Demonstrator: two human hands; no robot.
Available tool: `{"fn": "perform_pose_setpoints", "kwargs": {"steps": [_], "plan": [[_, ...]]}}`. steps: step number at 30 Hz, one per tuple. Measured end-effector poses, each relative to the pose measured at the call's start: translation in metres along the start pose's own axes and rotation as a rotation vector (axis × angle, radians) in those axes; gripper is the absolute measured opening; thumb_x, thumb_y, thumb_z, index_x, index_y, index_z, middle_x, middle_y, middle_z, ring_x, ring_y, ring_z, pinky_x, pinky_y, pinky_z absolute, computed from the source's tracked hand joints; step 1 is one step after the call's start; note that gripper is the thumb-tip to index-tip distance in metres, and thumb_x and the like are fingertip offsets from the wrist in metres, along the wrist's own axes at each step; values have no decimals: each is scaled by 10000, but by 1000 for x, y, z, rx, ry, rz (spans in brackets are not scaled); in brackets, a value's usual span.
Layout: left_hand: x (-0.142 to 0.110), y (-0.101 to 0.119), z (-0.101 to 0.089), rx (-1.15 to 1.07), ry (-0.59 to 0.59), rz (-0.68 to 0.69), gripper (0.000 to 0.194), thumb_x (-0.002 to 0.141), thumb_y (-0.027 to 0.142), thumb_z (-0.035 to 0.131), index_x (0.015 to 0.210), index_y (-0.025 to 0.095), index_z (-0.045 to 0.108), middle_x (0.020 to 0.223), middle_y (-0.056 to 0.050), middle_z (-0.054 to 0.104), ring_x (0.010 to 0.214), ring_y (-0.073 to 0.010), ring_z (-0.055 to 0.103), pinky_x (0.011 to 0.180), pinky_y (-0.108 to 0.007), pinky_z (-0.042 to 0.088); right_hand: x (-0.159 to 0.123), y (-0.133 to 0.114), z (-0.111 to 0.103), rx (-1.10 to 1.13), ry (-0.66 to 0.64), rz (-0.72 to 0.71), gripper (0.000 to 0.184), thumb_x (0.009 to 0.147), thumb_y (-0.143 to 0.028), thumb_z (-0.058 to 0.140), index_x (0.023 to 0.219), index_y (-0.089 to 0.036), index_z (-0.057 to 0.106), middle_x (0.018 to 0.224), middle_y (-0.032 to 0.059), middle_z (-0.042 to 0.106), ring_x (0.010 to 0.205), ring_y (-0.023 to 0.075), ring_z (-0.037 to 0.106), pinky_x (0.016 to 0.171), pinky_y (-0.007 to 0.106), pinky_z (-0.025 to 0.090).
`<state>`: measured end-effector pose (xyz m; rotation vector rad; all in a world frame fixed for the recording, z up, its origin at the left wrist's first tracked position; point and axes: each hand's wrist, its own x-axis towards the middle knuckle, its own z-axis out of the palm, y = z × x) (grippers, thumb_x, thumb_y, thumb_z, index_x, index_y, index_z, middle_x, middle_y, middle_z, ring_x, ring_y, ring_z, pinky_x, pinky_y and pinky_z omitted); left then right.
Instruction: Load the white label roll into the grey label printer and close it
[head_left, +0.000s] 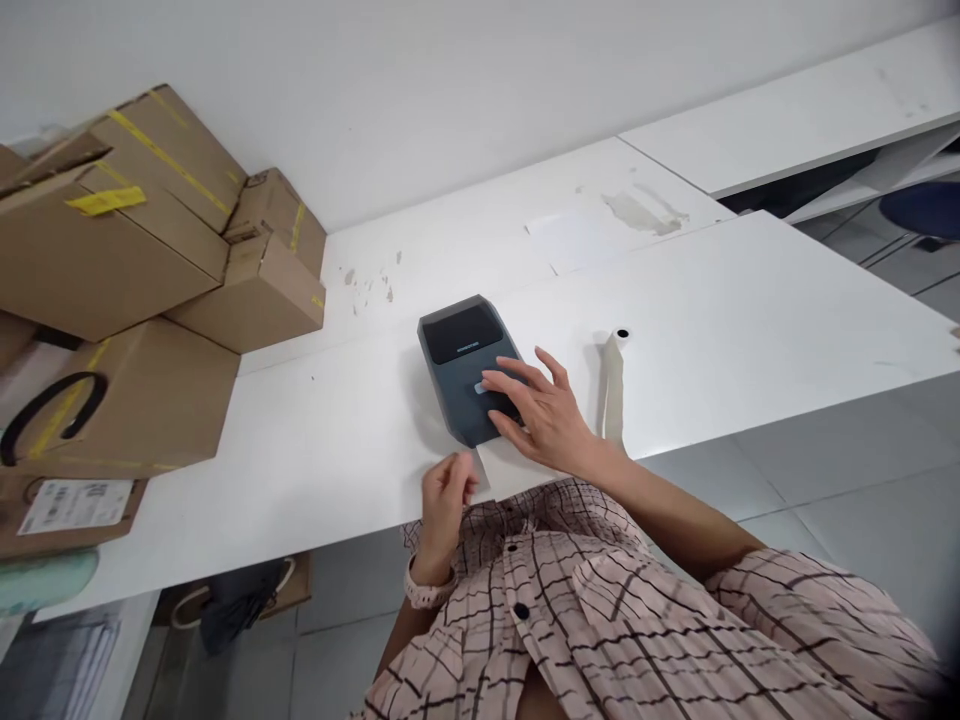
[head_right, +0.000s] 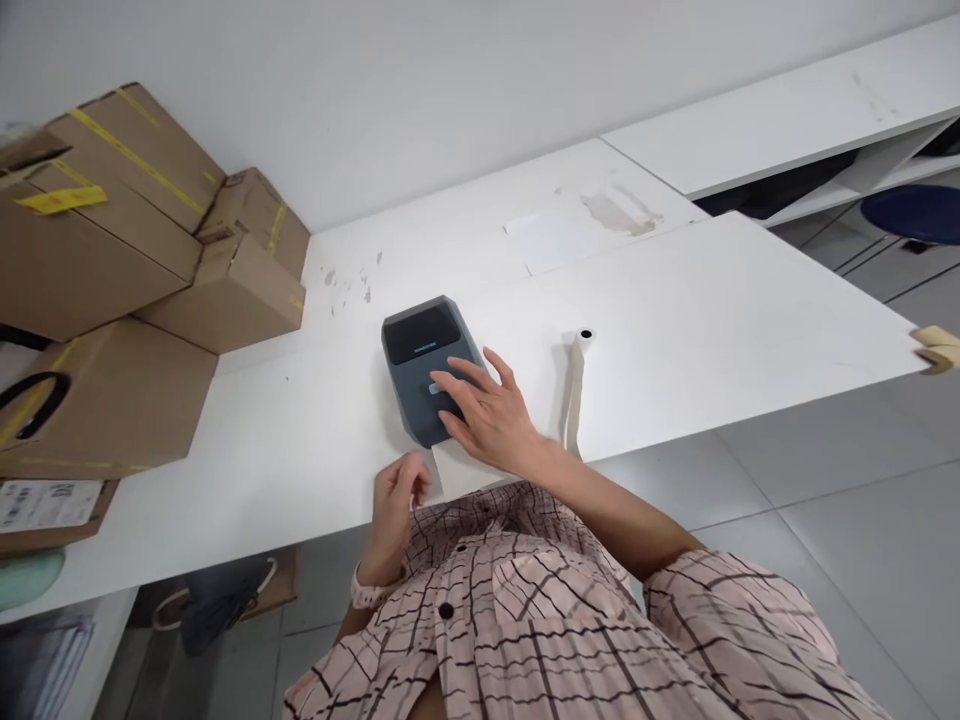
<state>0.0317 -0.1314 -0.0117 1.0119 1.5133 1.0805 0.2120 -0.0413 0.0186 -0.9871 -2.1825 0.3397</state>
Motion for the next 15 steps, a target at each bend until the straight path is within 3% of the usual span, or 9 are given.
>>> {"fn": "perform_pose_setpoints", "kwargs": {"steps": [2,4,5,7,9,12,15], "plan": [[5,0,-1,17,241,114,399,917,582,562,768,222,650,768,-24,645,678,-149,587,623,-266,475,2,-6,6,-61,-23,2,395,1017,-322,437,1411,-295,463,1238,51,709,1307,288,567,1253,568,163],[11,3,3,23,362,189,377,936,563,548,1107,254,683,1187,-61,689,1062,-204,645,875,-299,522,3,-9,9,-90,-41,-4,342,1025,-319,416,1348,-267,515,1221,73,707,1246,285,605,1237,559,199],[14,5,7,16,355,206,454,946,561,534,1287,273,622,1393,-64,607,1256,-228,576,1003,-320,490,2,-10,9,-90,-51,-9,330,1026,-323,419,1333,-267,525,1223,76,705,1239,284,608,1233,558,207],[18,8,16,-16,263,204,612,967,567,489,1513,297,431,1619,-42,389,1471,-248,387,1153,-348,397,-3,-10,6,-49,-43,-4,337,1017,-355,458,1344,-295,513,1256,65,691,1255,289,595,1231,574,208],[21,9,24,-52,192,193,679,984,579,432,1590,305,296,1679,-18,272,1530,-245,286,1201,-352,352,-14,-6,1,48,26,71,416,995,-406,514,1400,-326,462,1347,64,641,1320,298,544,1219,578,253],[22,3,28,-59,190,205,692,1004,590,344,1621,306,211,1705,8,185,1566,-236,183,1252,-350,262,-35,2,-1,255,166,325,576,999,-469,501,1524,-328,312,1546,101,462,1452,308,409,1169,555,373],[23,-6,28,-6,204,260,694,1010,592,298,1626,287,198,1715,6,139,1581,-236,96,1277,-348,181,-51,9,6,466,155,475,637,1024,-503,446,1582,-341,187,1623,107,362,1501,306,347,1167,573,375]]}}
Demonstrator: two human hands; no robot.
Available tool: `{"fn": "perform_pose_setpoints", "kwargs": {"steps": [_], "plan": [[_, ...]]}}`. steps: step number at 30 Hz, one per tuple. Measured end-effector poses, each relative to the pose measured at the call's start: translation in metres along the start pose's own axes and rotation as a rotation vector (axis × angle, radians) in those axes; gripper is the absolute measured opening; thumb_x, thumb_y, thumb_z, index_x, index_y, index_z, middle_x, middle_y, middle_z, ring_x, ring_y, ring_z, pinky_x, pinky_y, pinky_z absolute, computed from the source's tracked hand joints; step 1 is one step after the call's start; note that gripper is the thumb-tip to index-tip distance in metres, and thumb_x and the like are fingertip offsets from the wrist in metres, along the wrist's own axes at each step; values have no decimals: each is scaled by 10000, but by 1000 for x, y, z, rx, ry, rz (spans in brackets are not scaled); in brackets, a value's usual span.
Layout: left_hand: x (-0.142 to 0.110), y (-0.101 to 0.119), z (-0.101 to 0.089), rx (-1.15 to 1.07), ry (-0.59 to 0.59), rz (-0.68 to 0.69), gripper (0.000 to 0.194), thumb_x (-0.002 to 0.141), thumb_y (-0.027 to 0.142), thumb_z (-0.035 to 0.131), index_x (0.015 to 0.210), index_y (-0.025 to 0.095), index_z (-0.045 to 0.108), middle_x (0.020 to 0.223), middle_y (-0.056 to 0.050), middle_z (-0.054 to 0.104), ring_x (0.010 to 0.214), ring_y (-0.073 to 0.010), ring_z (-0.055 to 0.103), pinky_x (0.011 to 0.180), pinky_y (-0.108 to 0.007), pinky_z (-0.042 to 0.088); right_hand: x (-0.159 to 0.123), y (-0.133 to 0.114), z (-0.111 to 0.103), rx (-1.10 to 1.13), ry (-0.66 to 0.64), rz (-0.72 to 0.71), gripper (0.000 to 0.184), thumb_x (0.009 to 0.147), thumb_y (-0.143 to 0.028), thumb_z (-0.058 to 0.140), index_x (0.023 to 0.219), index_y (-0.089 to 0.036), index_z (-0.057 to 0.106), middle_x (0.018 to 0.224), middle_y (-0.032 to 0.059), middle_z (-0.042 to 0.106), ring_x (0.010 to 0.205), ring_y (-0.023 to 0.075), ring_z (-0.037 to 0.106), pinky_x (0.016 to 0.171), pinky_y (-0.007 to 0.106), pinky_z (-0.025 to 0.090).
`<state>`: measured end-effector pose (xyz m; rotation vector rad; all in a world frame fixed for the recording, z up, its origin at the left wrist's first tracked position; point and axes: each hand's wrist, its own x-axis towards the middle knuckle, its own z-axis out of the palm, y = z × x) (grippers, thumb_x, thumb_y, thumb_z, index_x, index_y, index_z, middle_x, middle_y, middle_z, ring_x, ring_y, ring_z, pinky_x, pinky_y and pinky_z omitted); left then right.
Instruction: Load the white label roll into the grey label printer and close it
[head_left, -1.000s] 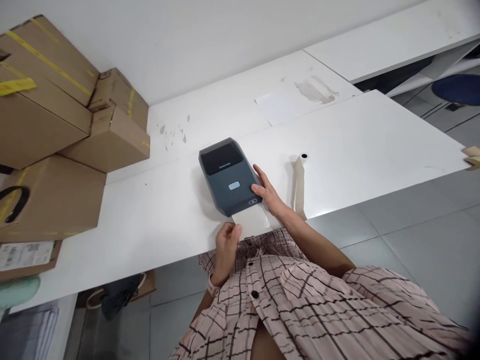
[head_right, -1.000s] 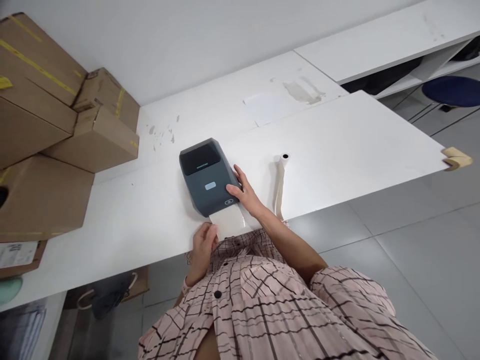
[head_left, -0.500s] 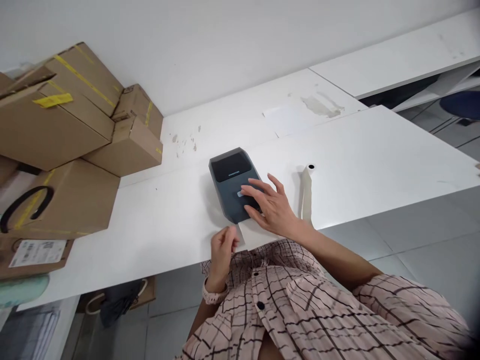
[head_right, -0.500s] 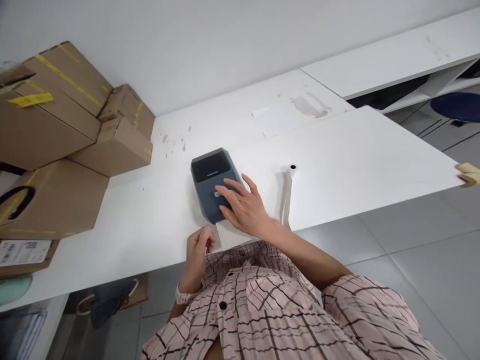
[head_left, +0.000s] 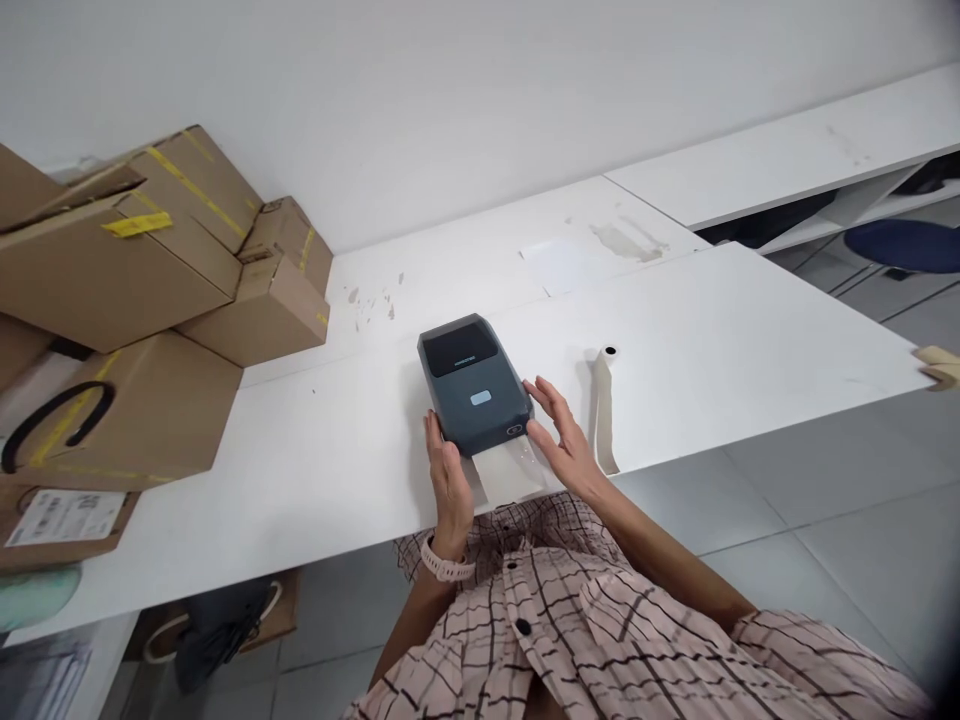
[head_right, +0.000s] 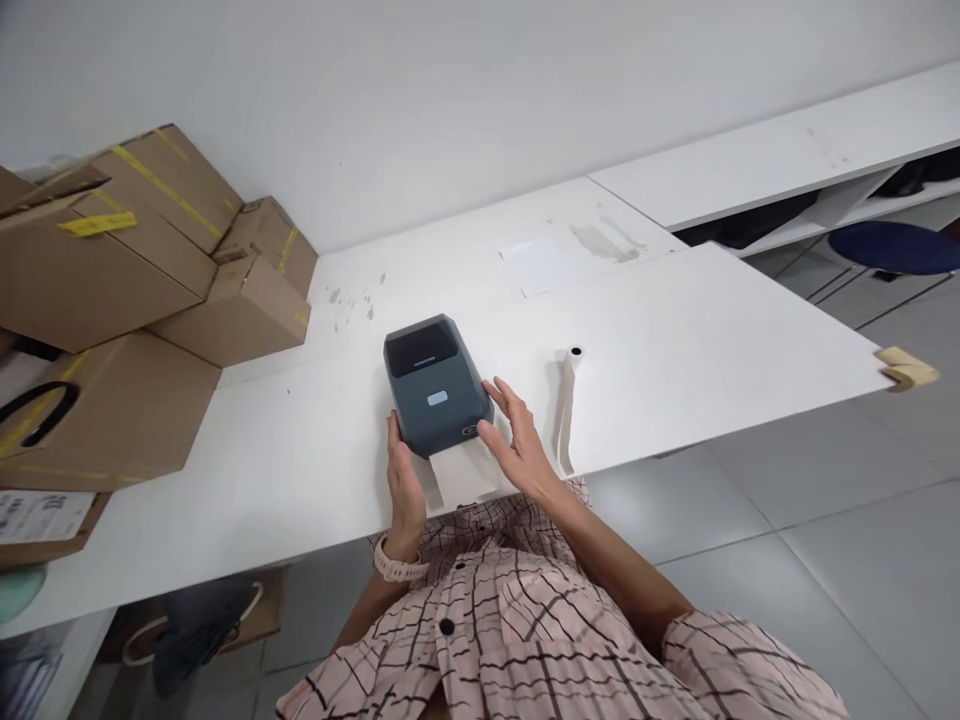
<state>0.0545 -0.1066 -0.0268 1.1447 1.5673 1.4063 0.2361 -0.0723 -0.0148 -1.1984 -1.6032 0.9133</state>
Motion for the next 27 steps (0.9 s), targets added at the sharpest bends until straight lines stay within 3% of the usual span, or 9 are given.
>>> {"fn": "perform_pose_setpoints", "kwargs": {"steps": [4,7,9,13,15,18,22,25,27], "plan": [[0,-5,2,92,22,104,697,1010,595,288,1624,279,195,1720,-21,106,1585,-237,-9,1284,-414,137,-2,7,4,122,-33,12,624,1003,-545,489,1558,-355,274,1637,81,343,1512,303,329,1222,576,293],[8,5,1,95,35,169,708,1004,611,292,1623,279,204,1722,-28,76,1584,-249,-16,1276,-433,169,10,-5,-1,135,-30,-29,608,1000,-568,477,1549,-370,306,1629,60,356,1501,296,348,1223,550,312],[23,19,-3,45,41,226,711,996,634,286,1614,283,246,1717,-29,113,1582,-253,71,1264,-409,219,28,-19,-8,77,-32,-106,605,994,-598,463,1544,-388,323,1624,42,367,1502,295,343,1223,539,316],[68,43,-15,-46,70,294,635,1000,613,329,1517,264,454,1631,-48,381,1532,-238,289,1242,-369,271,86,-55,-14,-144,0,-322,684,974,-684,394,1558,-335,326,1616,61,386,1531,298,266,1241,546,253],[86,42,-19,-43,115,256,587,969,554,484,1474,254,496,1586,-72,448,1479,-245,389,1197,-364,342,121,-69,-10,-233,22,-371,742,969,-711,349,1578,-292,290,1619,86,380,1540,313,237,1236,574,221],[100,26,-22,49,151,84,610,905,497,608,1432,203,517,1459,-137,556,1318,-256,549,1048,-346,469,172,-79,0,-317,40,-382,790,963,-735,298,1598,-268,234,1636,104,344,1540,348,212,1212,625,198],[103,5,-24,297,34,-122,707,861,567,626,1435,172,506,1107,-120,666,980,-240,653,811,-331,509,228,-80,11,-455,26,-349,828,968,-732,232,1622,-238,116,1644,136,312,1517,368,240,1190,634,214],[110,3,-25,412,-59,-143,722,854,553,624,1443,159,486,868,-56,644,816,-223,642,705,-313,476,245,-83,11,-592,13,-359,800,987,-684,236,1627,-248,36,1666,129,254,1528,378,193,1175,638,224],[116,6,-24,481,-108,-143,649,853,478,624,1410,167,506,794,-35,638,767,-224,639,667,-306,458,239,-87,9,-631,45,-468,786,992,-636,323,1624,-256,50,1669,122,238,1534,385,157,1170,637,224]]}}
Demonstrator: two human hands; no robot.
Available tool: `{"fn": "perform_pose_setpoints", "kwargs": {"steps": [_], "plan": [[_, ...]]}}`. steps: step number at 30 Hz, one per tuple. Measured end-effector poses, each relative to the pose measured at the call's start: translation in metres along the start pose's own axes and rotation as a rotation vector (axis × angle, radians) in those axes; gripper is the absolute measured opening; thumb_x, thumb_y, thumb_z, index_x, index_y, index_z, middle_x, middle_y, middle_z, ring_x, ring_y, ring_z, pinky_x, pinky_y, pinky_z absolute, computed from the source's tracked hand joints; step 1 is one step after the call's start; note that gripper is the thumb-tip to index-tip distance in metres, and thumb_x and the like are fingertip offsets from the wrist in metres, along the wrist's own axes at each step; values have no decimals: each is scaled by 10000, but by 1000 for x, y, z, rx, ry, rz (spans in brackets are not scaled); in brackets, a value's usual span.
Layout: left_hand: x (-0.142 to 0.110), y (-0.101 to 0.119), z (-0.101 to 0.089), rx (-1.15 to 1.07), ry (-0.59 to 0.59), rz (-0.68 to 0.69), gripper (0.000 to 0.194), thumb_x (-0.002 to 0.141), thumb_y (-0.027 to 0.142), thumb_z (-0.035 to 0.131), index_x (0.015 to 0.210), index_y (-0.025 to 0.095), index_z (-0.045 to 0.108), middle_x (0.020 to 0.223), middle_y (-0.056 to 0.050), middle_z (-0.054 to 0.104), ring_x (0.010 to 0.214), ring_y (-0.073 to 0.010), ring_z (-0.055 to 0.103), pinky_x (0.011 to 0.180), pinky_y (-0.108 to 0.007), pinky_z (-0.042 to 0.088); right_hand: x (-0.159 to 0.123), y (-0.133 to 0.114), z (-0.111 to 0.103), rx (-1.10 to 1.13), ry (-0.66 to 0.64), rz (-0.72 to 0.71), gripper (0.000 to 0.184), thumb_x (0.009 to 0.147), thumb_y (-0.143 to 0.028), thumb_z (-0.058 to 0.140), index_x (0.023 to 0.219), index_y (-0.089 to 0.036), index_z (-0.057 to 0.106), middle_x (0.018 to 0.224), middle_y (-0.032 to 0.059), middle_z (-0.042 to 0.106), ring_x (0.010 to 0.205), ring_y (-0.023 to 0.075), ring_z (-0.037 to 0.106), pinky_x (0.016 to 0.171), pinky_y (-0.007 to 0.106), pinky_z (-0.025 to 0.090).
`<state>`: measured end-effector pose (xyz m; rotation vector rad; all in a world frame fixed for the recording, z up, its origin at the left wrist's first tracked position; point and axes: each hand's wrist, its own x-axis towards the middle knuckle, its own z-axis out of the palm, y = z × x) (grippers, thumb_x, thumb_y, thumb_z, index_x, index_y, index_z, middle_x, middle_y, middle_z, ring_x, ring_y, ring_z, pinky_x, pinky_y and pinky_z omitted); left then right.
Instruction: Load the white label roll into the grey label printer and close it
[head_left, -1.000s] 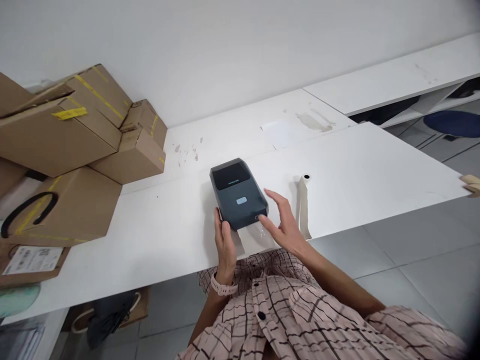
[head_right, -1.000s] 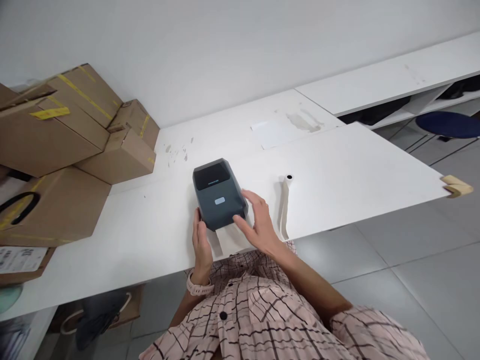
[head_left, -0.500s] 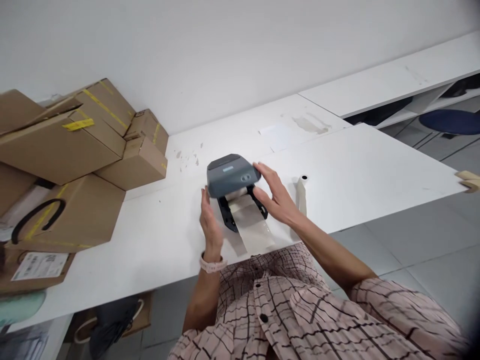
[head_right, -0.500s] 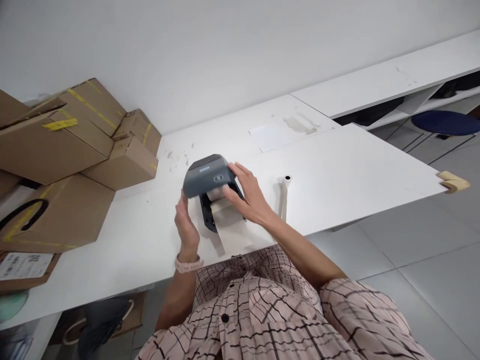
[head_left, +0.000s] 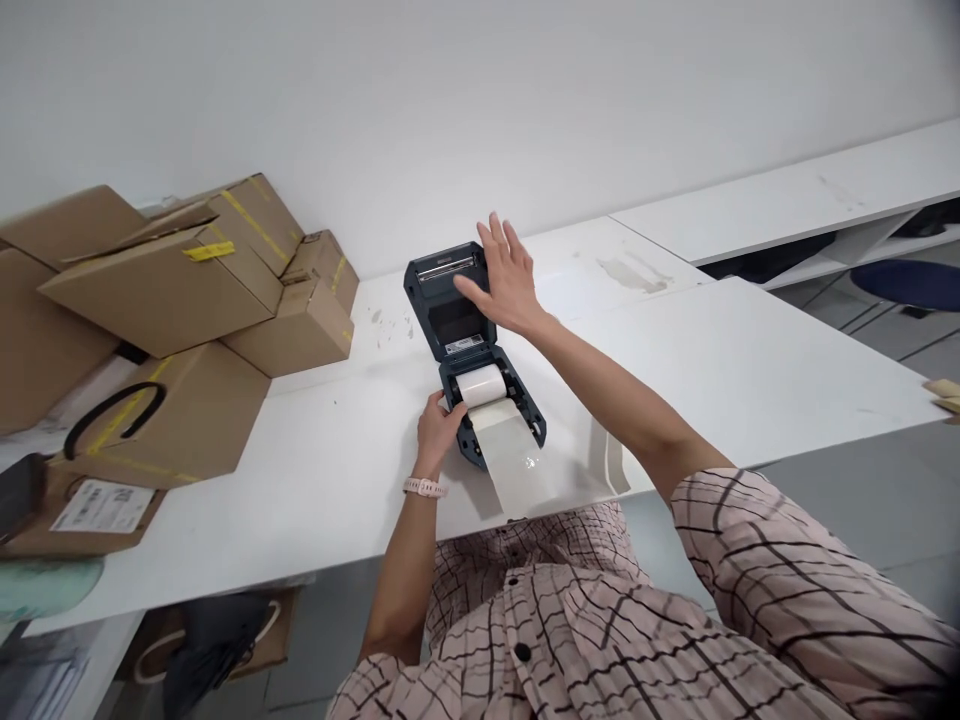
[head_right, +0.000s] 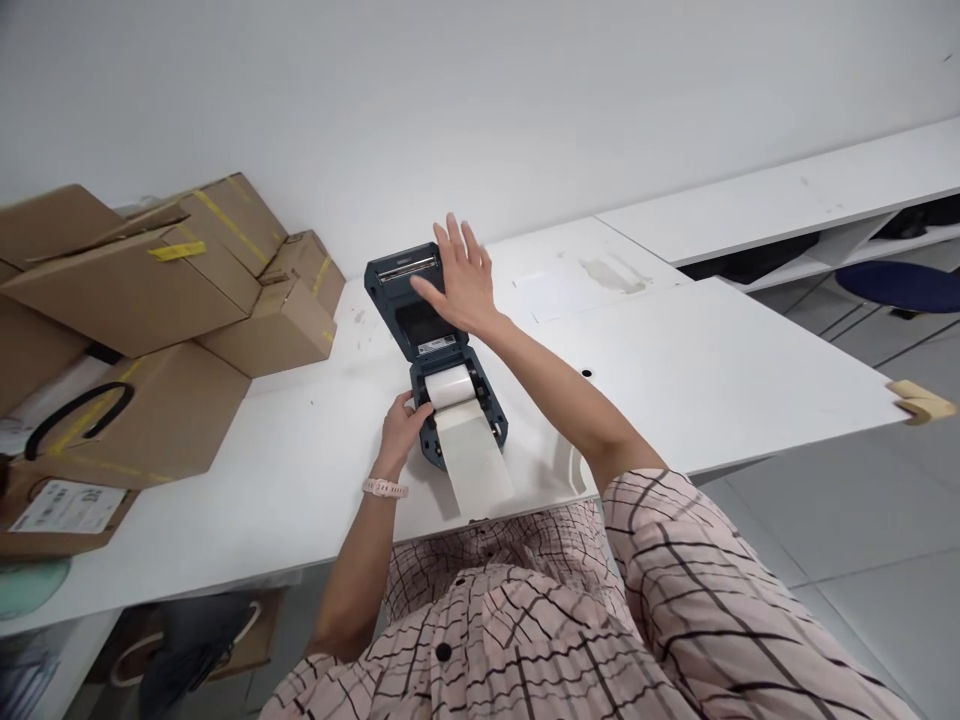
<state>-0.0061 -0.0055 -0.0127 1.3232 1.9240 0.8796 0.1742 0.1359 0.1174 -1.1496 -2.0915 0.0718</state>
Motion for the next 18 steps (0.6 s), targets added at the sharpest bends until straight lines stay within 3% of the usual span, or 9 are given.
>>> {"fn": "perform_pose_setpoints", "kwargs": {"steps": [2,3,6,8,10,12,14,16,18], "plan": [[5,6,-1,69,-24,-8,557,842,384,616,1352,174,541,801,-41,667,787,-237,656,674,-310,459,-15,-6,-4,12,3,-127,731,992,-535,423,1605,-241,157,1615,136,346,1492,381,258,1150,604,281],[7,9,-2,102,-26,-15,522,835,344,603,1326,173,551,836,-54,688,822,-248,668,691,-315,465,-24,-8,-5,27,-64,-183,687,981,-473,470,1580,-231,238,1557,143,434,1438,373,353,1121,573,338],[9,17,-2,222,-32,-21,464,829,271,546,1282,167,557,972,-99,726,946,-290,685,753,-347,475,-51,-11,8,3,-474,-275,634,901,-335,599,1490,-197,411,1398,156,588,1280,352,531,1003,483,469],[8,22,-2,309,-38,-22,449,838,260,514,1276,171,552,1030,-118,730,1012,-318,681,791,-370,475,-60,-11,26,-58,-735,-275,718,840,-302,670,1497,-181,407,1408,177,580,1291,367,539,992,468,484],[7,24,-2,358,-40,-33,451,846,264,498,1287,178,543,1061,-126,730,1053,-335,674,815,-385,475,-62,-12,47,-124,-887,-246,851,789,-272,719,1544,-179,339,1434,195,560,1316,386,534,1030,483,464],[6,25,-2,361,-40,-43,457,852,273,488,1298,186,537,1083,-126,729,1063,-337,672,822,-390,476,-60,-14,61,-152,-949,-218,977,745,-249,751,1585,-186,258,1452,207,545,1309,406,545,1050,507,448],[5,24,-2,345,-43,-43,464,856,276,478,1308,189,534,1093,-123,730,1053,-332,676,822,-389,477,-56,-15,62,-102,-984,-190,1090,707,-254,780,1614,-193,179,1481,217,521,1299,424,552,1032,517,464],[5,22,-1,327,-40,-38,472,856,276,475,1316,187,532,1089,-120,733,1039,-328,678,821,-389,478,-54,-11,45,51,-1005,-189,1166,679,-278,802,1628,-214,128,1542,202,463,1317,420,539,1010,500,493],[5,20,0,307,-32,-30,478,857,282,475,1321,183,533,1071,-114,738,1021,-324,680,814,-387,479,-56,0,12,269,-957,-243,1163,686,-309,806,1630,-250,129,1616,151,374,1384,385,482,1060,471,475]]}}
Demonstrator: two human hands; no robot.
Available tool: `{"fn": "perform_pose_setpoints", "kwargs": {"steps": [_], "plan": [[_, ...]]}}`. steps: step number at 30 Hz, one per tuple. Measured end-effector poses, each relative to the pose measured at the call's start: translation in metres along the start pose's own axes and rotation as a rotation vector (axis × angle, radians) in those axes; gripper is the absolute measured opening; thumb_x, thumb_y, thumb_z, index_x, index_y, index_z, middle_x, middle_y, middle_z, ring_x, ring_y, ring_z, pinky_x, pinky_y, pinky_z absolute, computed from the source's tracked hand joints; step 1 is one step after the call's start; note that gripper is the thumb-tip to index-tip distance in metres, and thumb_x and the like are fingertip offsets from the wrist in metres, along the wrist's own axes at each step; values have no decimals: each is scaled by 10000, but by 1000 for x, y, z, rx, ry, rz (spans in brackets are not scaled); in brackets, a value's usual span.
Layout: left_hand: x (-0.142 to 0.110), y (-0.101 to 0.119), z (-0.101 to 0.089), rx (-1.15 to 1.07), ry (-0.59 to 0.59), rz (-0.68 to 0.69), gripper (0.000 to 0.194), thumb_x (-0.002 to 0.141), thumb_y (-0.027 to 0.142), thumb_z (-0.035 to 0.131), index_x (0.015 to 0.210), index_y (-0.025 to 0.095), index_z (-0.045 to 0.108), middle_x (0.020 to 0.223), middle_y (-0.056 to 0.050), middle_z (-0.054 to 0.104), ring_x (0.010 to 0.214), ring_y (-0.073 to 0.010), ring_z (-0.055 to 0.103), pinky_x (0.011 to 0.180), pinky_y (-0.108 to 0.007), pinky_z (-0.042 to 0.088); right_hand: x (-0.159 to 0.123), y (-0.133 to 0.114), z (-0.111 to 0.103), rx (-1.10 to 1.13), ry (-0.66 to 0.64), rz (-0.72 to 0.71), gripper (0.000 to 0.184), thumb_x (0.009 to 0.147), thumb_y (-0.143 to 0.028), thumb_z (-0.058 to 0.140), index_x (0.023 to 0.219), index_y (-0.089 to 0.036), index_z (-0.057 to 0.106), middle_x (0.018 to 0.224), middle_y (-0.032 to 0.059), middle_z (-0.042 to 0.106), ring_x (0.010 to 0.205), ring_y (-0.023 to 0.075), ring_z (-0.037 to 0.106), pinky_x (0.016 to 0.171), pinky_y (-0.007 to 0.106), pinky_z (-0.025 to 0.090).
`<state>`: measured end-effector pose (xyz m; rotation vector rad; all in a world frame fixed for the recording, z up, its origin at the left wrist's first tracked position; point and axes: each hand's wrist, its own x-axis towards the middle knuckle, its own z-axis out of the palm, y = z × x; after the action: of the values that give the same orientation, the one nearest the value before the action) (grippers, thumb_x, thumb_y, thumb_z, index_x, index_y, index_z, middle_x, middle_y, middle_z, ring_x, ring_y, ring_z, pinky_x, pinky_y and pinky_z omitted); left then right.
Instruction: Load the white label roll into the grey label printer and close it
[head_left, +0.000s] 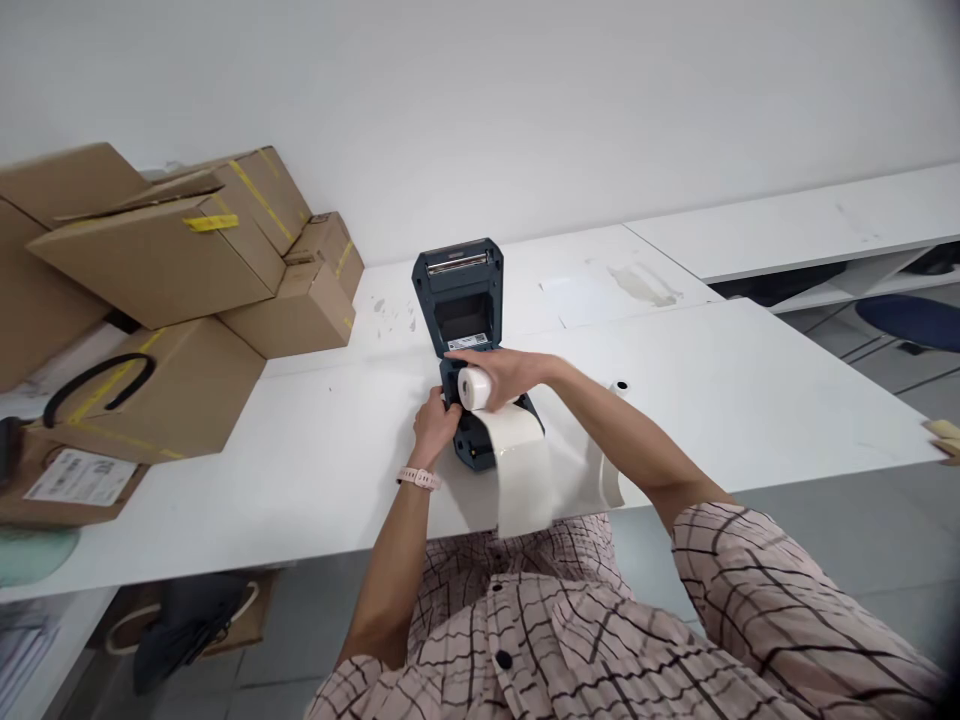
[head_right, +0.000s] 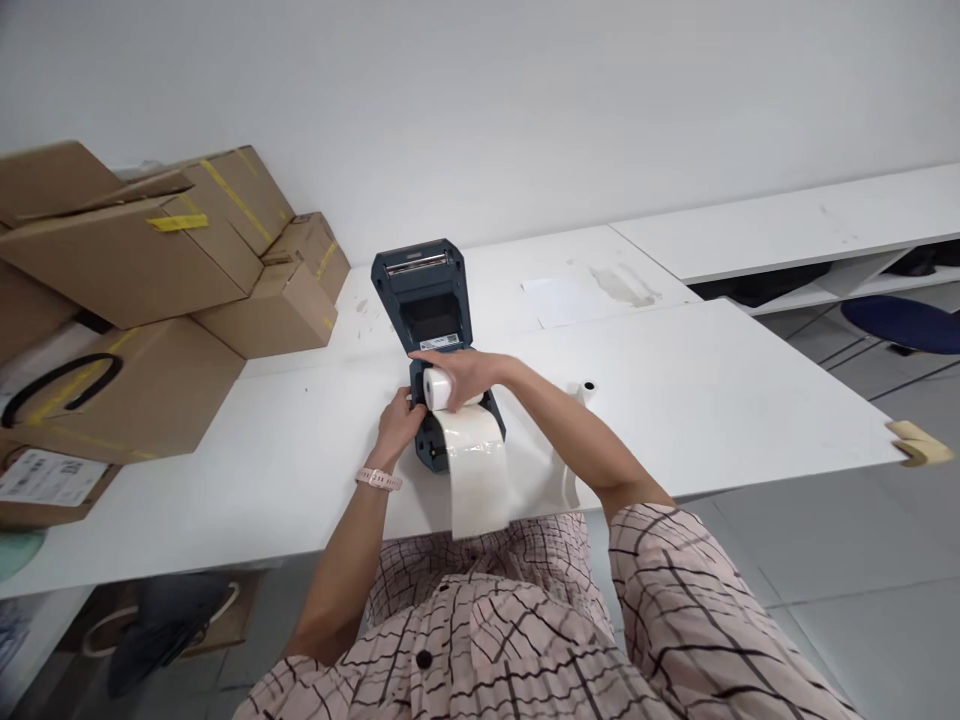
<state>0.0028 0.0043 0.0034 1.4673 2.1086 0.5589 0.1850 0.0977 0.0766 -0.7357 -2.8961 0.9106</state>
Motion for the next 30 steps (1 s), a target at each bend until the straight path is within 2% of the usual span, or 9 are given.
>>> {"fn": "perform_pose_setpoints", "kwargs": {"steps": [2,4,7,10,13,18,23,26,30], "plan": [[-1,-1,1,-25,6,9,483,857,285,473,1325,183,535,1047,-105,741,998,-318,682,800,-381,479,-39,5,-19,118,120,-147,1064,727,-345,792,1613,-276,207,1651,93,321,1454,341,402,1152,448,395],[-1,-2,1,-42,10,18,496,852,277,470,1334,182,533,1014,-99,743,980,-313,682,789,-377,479,-77,17,-34,188,236,-176,933,754,-365,783,1568,-287,332,1626,69,370,1472,320,377,1199,446,330],[0,-4,3,-49,24,23,496,851,274,463,1332,183,543,962,-94,743,963,-315,680,792,-380,477,-114,51,-40,265,390,-40,839,752,-335,777,1512,-295,424,1597,74,406,1475,315,377,1181,443,359],[3,-9,6,-64,47,27,494,842,281,475,1321,192,559,980,-91,744,952,-308,681,799,-378,477,-120,92,-26,348,490,118,899,737,-281,744,1548,-259,356,1593,131,390,1468,318,384,1081,413,467],[5,-13,9,-91,68,28,501,830,296,490,1316,200,569,943,-77,742,906,-290,686,772,-365,482,-106,125,-3,388,518,188,929,723,-248,700,1563,-173,312,1538,198,443,1423,320,439,1000,383,521],[5,-15,9,-129,71,21,496,813,314,499,1287,200,589,868,-57,733,801,-258,675,708,-337,475,-94,146,17,342,491,211,941,735,-257,711,1569,-135,293,1528,191,471,1386,293,491,1121,405,432],[4,-16,9,-220,51,39,516,806,312,507,1300,177,574,860,-49,732,765,-233,667,689,-322,485,-164,152,11,564,434,177,859,847,-318,678,1594,-321,255,1647,101,336,1501,256,364,1103,444,464],[5,-17,10,-246,53,34,523,795,305,522,1298,171,571,872,-53,737,780,-232,671,695,-322,496,-207,156,28,582,467,232,734,900,-342,633,1566,-333,324,1592,118,431,1448,252,451,987,432,550],[6,-17,12,-252,63,29,525,785,297,533,1296,180,575,863,-50,736,795,-239,676,703,-328,508,-216,147,61,559,453,308,526,862,-384,705,1361,-261,595,1342,133,662,1102,249,676,871,417,580]]}}
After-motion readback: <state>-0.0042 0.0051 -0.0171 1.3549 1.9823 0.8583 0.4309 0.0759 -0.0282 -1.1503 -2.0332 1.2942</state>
